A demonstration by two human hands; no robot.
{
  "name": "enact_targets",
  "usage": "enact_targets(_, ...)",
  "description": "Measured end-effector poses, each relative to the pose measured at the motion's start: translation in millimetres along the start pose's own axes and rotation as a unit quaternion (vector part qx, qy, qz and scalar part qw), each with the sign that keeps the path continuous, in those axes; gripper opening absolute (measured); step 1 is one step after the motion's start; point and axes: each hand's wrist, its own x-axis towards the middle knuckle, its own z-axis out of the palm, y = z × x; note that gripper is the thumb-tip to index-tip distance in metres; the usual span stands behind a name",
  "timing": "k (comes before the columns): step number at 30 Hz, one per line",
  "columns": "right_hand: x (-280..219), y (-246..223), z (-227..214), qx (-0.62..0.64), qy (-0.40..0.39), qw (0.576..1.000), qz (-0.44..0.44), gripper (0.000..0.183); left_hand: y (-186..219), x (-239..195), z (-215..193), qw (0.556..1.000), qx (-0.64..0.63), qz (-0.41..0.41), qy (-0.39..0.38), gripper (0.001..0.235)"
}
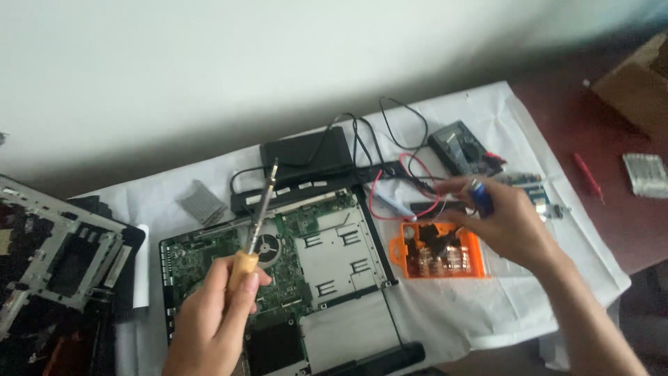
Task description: The person uses a soldering iron and a screwdriver to work on a laptop motherboard, applying heat to specific points on the circuit board. The person then briefly handles a power adapter cable before returning to the board.
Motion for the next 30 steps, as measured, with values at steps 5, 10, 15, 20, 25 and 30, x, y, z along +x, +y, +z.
enact_targets(5,-14.8,22.2,-4.8,-0.12,-0.191,0.971,0.075,0.042,-6.0,-1.5,4.1,0.998,-0.026,0.062,0.017,0.029)
enact_targets(10,-4.8,70.3,2.6,-0.166,-0.183,0.966,-0.074,0.027,-7.6,2.8,9.4,0.997,-0.03,0.073,0.019,0.03)
enact_targets(15,19.4,1.3,-22.7,-0.138,-0.172,0.975,-0.003,0.022,0.5,-1.3,1.0,1.0,-0.004,0.015,0.023,0.033)
enact_targets(20,88.2,-54.4,10.3,-0.095,0.034,0.995,-0.014,0.061,5.3,-3.5,-1.2,0.999,-0.05,-0.008,0.007,0.033)
enact_targets(25,183.5,-41.3,107.4,-0.11,0.029,0.993,0.023,0.024,12.6,-6.3,-3.3,0.997,-0.077,-0.02,-0.005,0.033)
enact_targets(30,204.1,-43.4,167.6,-0.195,0.006,0.981,-0.011,0.081,9.5,-6.5,-15.4,0.992,-0.117,-0.047,0.002,0.035)
